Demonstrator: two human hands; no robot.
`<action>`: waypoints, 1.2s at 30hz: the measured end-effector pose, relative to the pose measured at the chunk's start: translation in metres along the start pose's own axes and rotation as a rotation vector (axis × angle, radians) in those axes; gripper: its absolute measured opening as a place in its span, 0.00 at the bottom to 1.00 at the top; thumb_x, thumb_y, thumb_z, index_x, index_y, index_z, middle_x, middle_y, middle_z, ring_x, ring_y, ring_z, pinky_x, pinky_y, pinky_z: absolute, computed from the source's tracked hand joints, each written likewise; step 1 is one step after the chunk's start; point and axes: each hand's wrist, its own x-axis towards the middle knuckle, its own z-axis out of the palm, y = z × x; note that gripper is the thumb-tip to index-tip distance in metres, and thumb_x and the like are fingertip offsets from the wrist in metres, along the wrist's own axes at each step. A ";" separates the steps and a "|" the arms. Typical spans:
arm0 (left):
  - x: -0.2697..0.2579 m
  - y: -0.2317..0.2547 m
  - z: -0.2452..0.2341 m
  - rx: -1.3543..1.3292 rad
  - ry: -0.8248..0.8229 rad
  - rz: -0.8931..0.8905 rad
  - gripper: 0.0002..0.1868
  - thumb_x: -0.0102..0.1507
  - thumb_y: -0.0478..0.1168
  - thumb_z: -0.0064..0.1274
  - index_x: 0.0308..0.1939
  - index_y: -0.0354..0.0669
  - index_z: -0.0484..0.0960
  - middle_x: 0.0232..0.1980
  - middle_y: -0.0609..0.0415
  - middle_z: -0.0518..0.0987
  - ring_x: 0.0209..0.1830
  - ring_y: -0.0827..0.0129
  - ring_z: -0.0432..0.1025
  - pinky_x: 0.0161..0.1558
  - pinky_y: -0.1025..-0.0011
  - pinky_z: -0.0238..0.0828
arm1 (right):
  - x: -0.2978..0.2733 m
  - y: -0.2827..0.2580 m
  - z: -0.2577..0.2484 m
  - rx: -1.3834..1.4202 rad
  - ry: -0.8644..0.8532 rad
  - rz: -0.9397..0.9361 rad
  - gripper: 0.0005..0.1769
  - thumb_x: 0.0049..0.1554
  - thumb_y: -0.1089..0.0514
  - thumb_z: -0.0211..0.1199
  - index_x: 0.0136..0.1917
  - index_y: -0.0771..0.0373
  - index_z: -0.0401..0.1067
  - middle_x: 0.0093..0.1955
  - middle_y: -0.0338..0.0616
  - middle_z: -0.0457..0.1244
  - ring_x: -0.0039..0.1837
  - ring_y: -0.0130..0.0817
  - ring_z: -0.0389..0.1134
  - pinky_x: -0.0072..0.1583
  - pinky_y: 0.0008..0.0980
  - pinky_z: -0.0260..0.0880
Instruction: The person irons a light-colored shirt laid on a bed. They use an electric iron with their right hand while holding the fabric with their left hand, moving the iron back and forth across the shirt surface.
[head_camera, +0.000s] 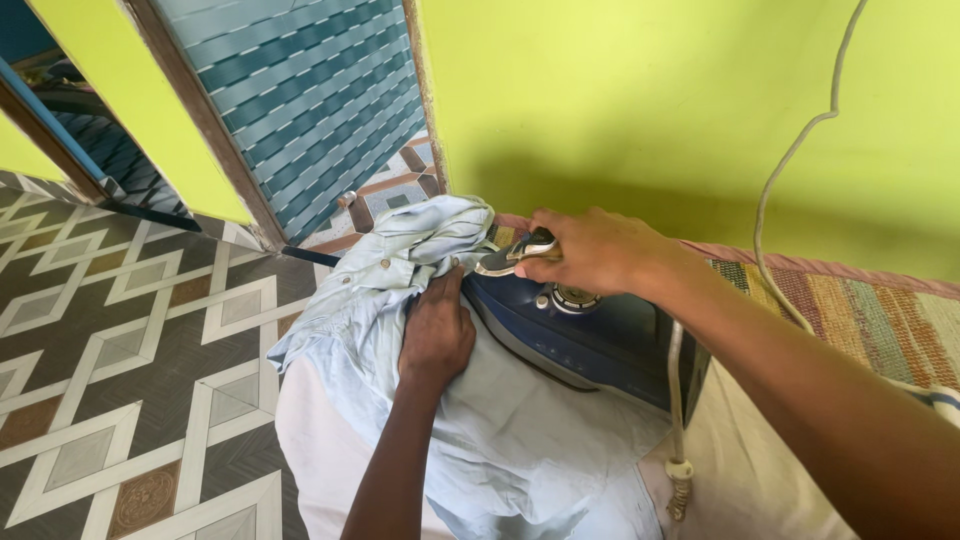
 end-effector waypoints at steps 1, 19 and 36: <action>0.000 -0.001 0.000 0.019 -0.015 -0.011 0.31 0.61 0.34 0.43 0.70 0.36 0.67 0.66 0.35 0.72 0.68 0.44 0.65 0.68 0.54 0.59 | -0.003 0.004 0.000 0.018 0.018 -0.062 0.38 0.54 0.30 0.61 0.70 0.53 0.66 0.58 0.53 0.69 0.62 0.53 0.70 0.62 0.50 0.70; 0.039 -0.073 -0.001 -0.467 -0.334 0.013 0.33 0.62 0.34 0.36 0.73 0.36 0.62 0.71 0.44 0.74 0.74 0.60 0.66 0.73 0.68 0.54 | -0.119 0.024 -0.036 0.016 -0.312 0.186 0.28 0.58 0.32 0.60 0.67 0.42 0.67 0.34 0.40 0.70 0.39 0.35 0.70 0.45 0.39 0.67; 0.022 -0.042 -0.015 -0.561 -0.098 -0.187 0.26 0.68 0.37 0.36 0.70 0.41 0.71 0.62 0.49 0.84 0.64 0.61 0.75 0.68 0.66 0.63 | -0.014 -0.026 0.002 0.018 0.084 -0.122 0.38 0.52 0.30 0.63 0.69 0.50 0.67 0.64 0.51 0.66 0.66 0.54 0.66 0.65 0.52 0.66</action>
